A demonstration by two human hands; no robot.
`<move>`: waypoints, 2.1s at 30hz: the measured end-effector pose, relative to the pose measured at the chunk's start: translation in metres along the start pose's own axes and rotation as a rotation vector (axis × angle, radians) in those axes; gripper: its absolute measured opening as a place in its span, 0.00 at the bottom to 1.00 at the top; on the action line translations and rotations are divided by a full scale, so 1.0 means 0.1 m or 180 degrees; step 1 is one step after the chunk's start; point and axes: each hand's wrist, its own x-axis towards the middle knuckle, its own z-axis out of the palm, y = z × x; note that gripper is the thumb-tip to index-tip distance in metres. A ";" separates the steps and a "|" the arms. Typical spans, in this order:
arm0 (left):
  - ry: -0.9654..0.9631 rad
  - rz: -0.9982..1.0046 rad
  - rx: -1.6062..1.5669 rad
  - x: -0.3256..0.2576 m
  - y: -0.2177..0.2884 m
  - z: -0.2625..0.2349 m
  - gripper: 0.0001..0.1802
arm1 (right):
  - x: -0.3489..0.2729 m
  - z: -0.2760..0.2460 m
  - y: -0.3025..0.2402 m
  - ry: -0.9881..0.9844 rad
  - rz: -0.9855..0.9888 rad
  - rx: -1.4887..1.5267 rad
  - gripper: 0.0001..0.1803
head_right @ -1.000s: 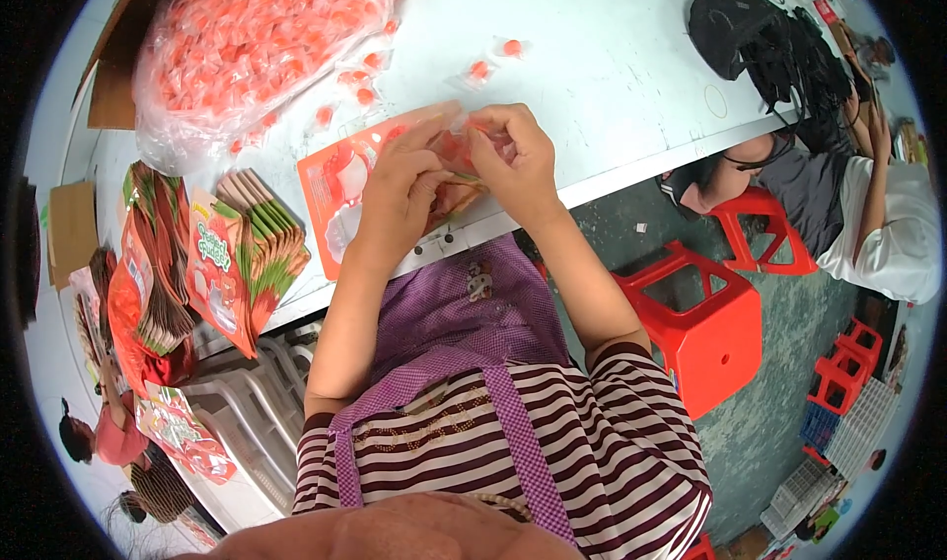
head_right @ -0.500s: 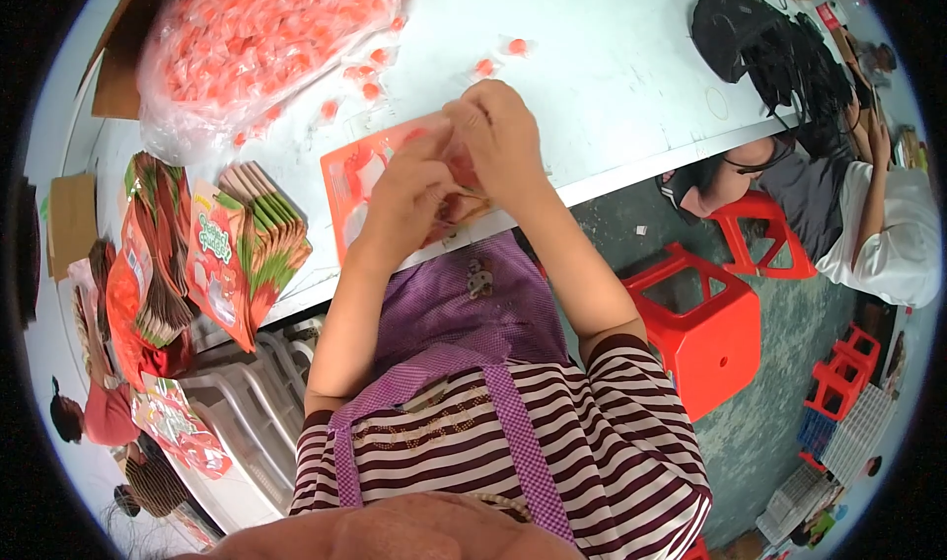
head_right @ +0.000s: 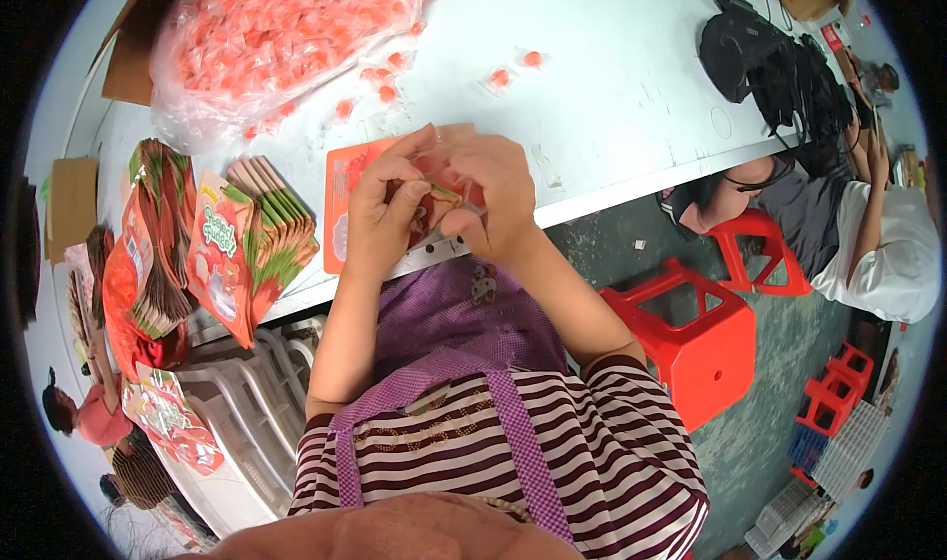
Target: Manually filling printed plastic bags with individual candies and stacking the completed bags on a tray.
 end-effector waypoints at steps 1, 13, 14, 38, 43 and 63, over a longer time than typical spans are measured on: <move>-0.0037 -0.0089 -0.0134 -0.02 -0.01 -0.01 0.04 | 0.00 -0.03 -0.01 -0.0253 -0.0197 -0.0073 0.29; -0.0180 0.0021 -0.0477 -0.04 0.07 -0.03 0.02 | 0.09 0.08 -0.14 -0.0317 -0.0237 0.0348 0.28; -0.0252 0.0031 -0.0524 -0.04 0.06 -0.03 0.02 | 0.10 0.10 -0.12 -0.0409 -0.0165 0.0738 0.28; 0.0220 0.0707 0.0349 -0.19 0.35 -0.57 0.05 | 0.42 -0.35 0.89 -0.2280 0.0456 -0.2016 0.31; 0.0347 0.0575 0.0408 -0.30 0.36 -0.56 0.05 | 0.32 -0.32 0.63 -0.2535 0.0436 -0.2270 0.20; 0.0312 0.0321 0.0520 -0.30 0.33 -0.42 0.04 | 0.59 0.18 -0.41 -0.0923 0.0123 0.0677 0.19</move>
